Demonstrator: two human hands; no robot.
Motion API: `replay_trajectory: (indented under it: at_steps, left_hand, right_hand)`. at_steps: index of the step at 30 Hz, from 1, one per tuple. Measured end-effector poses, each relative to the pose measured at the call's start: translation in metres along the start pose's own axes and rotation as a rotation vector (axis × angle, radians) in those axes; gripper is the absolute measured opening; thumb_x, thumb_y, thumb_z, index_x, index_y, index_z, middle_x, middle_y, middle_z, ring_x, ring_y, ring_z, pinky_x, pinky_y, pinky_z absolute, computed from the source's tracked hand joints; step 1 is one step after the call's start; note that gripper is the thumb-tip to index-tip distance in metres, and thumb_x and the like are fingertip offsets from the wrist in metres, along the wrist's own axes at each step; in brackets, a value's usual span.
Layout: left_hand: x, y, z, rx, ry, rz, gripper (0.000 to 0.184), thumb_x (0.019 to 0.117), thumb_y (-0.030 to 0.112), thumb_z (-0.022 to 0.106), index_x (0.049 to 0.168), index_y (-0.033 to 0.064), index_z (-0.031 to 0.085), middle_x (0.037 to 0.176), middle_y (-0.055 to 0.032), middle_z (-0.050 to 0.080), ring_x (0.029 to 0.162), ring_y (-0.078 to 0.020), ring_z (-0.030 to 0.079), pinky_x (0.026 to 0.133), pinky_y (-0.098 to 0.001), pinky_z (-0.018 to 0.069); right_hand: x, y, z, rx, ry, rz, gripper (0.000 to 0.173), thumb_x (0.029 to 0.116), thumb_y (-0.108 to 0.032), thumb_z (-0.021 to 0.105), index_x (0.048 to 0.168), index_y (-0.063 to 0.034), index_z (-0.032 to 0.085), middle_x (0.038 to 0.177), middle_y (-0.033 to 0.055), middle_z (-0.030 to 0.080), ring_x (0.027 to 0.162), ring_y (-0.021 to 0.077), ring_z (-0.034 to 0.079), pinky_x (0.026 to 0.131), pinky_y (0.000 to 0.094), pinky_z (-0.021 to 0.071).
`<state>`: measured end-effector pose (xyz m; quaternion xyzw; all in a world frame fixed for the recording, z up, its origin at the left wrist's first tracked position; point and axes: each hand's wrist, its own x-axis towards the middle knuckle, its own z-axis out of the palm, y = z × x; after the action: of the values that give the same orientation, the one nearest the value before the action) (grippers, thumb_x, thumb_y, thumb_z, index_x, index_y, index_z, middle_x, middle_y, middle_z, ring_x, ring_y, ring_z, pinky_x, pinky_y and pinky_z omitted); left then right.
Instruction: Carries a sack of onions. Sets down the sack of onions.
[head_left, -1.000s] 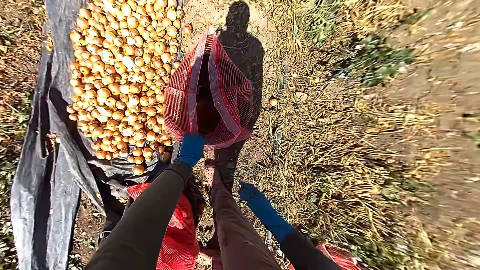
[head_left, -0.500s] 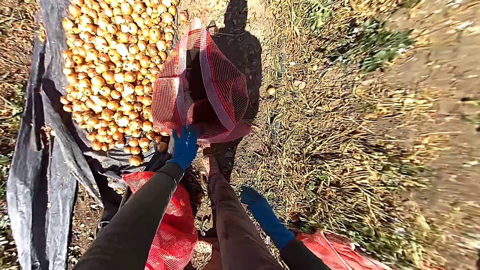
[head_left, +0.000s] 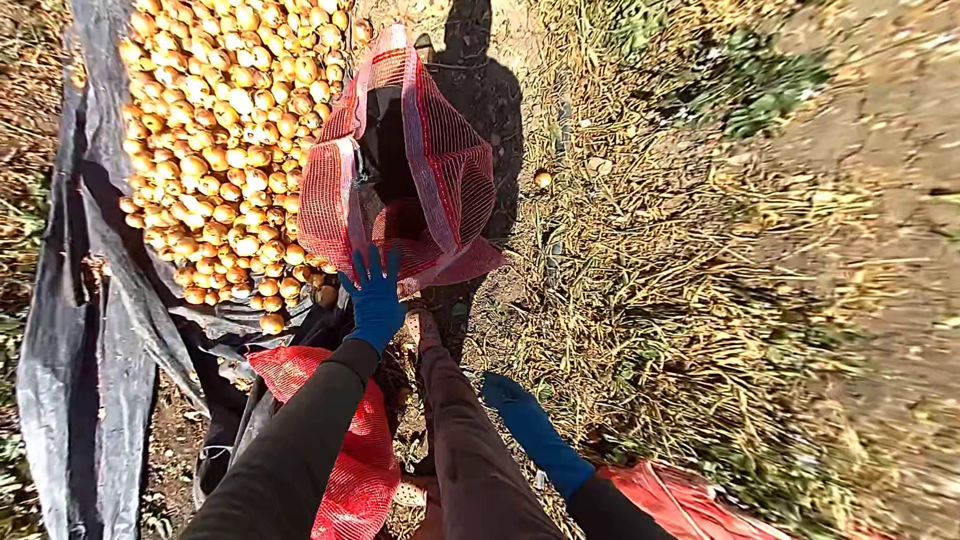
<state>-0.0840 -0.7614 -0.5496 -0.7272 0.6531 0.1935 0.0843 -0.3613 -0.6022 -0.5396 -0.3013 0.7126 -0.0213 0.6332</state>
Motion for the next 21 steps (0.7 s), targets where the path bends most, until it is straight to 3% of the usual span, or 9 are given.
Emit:
replay_trajectory:
  at_steps: [3, 5, 8, 11, 12, 15, 18, 21]
  left_hand:
    - [-0.063, 0.005, 0.005, -0.132, 0.158, 0.063, 0.107, 0.082, 0.045, 0.081, 0.166, 0.0245, 0.019, 0.173, -0.0155, 0.002, 0.157, -0.0472, -0.004, 0.115, -0.0823, 0.0059]
    - [-0.118, 0.003, 0.034, -0.209, 0.108, 0.02, 0.104, 0.0829, 0.051, 0.078, 0.166, 0.0252, 0.021, 0.173, -0.0142, 0.007, 0.158, -0.043, 0.001, 0.116, -0.0802, 0.0098]
    - [-0.233, -0.025, 0.102, -0.326, -0.23, -0.313, 0.109, 0.0787, 0.052, 0.08, 0.166, 0.0291, 0.02, 0.173, -0.0142, 0.011, 0.157, -0.0452, 0.01, 0.114, -0.082, 0.0151]
    - [-0.315, -0.083, 0.155, -0.357, -0.485, -0.785, 0.117, 0.0755, 0.055, 0.083, 0.166, 0.0244, 0.016, 0.171, -0.0204, 0.012, 0.155, -0.0478, 0.016, 0.114, -0.0789, 0.0192]
    - [-0.334, -0.106, 0.166, -0.355, -0.526, -0.92, 0.12, 0.0745, 0.057, 0.084, 0.166, 0.0212, 0.016, 0.169, -0.0233, 0.015, 0.154, -0.0483, 0.019, 0.113, -0.0782, 0.0214]
    - [-0.366, -0.171, 0.194, -0.372, -0.511, -1.125, 0.132, 0.0696, 0.063, 0.086, 0.166, 0.0134, 0.011, 0.168, -0.0276, 0.014, 0.154, -0.0491, 0.016, 0.114, -0.0779, 0.0189]
    - [-0.363, -0.229, 0.221, -0.373, -0.474, -1.049, 0.141, 0.0646, 0.07, 0.086, 0.166, 0.0125, 0.007, 0.169, -0.027, 0.007, 0.155, -0.0501, 0.01, 0.114, -0.08, 0.015]
    - [-0.354, -0.278, 0.251, -0.382, -0.505, -1.012, 0.152, 0.0568, 0.077, 0.086, 0.166, 0.0146, 0.0, 0.171, -0.0256, -0.002, 0.155, -0.0528, 0.0, 0.113, -0.0831, 0.008]
  right_hand:
    - [-0.001, -0.01, 0.012, -0.063, -0.033, -0.038, 0.044, 0.1027, -0.037, 0.057, 0.139, -0.0134, 0.062, 0.13, 0.0061, 0.069, 0.12, 0.0147, 0.065, 0.105, 0.0399, 0.0534]
    - [-0.003, -0.024, 0.029, -0.164, -0.069, -0.057, 0.043, 0.1041, -0.038, 0.056, 0.14, -0.0148, 0.061, 0.131, 0.0064, 0.068, 0.121, 0.0172, 0.065, 0.105, 0.0438, 0.0531]
    - [-0.03, -0.028, 0.079, -0.285, -0.252, -0.119, 0.041, 0.107, -0.034, 0.052, 0.143, -0.0145, 0.058, 0.132, 0.01, 0.067, 0.119, 0.0236, 0.066, 0.102, 0.051, 0.054]
    - [-0.051, -0.027, 0.149, -0.266, -0.472, -0.135, 0.04, 0.1044, -0.028, 0.059, 0.141, -0.0122, 0.058, 0.125, 0.0094, 0.069, 0.11, 0.0194, 0.068, 0.096, 0.0445, 0.0567]
    - [-0.056, -0.018, 0.171, -0.301, -0.562, -0.121, 0.041, 0.1035, -0.028, 0.06, 0.142, -0.0134, 0.058, 0.127, 0.0073, 0.069, 0.112, 0.0166, 0.069, 0.099, 0.0415, 0.0566]
    - [-0.062, 0.032, 0.219, -0.48, -0.811, -0.063, 0.045, 0.1013, -0.035, 0.063, 0.142, -0.0161, 0.06, 0.132, 0.0053, 0.068, 0.12, 0.0141, 0.066, 0.107, 0.0398, 0.052]
    - [-0.045, 0.098, 0.225, -0.832, -0.997, 0.013, 0.05, 0.101, -0.045, 0.058, 0.144, -0.0199, 0.058, 0.137, 0.0081, 0.065, 0.128, 0.0229, 0.061, 0.111, 0.0516, 0.0462]
    - [-0.021, 0.133, 0.207, -1.107, -1.007, 0.208, 0.052, 0.1012, -0.049, 0.057, 0.137, -0.0109, 0.062, 0.131, 0.0174, 0.066, 0.125, 0.0338, 0.061, 0.106, 0.0602, 0.0453]
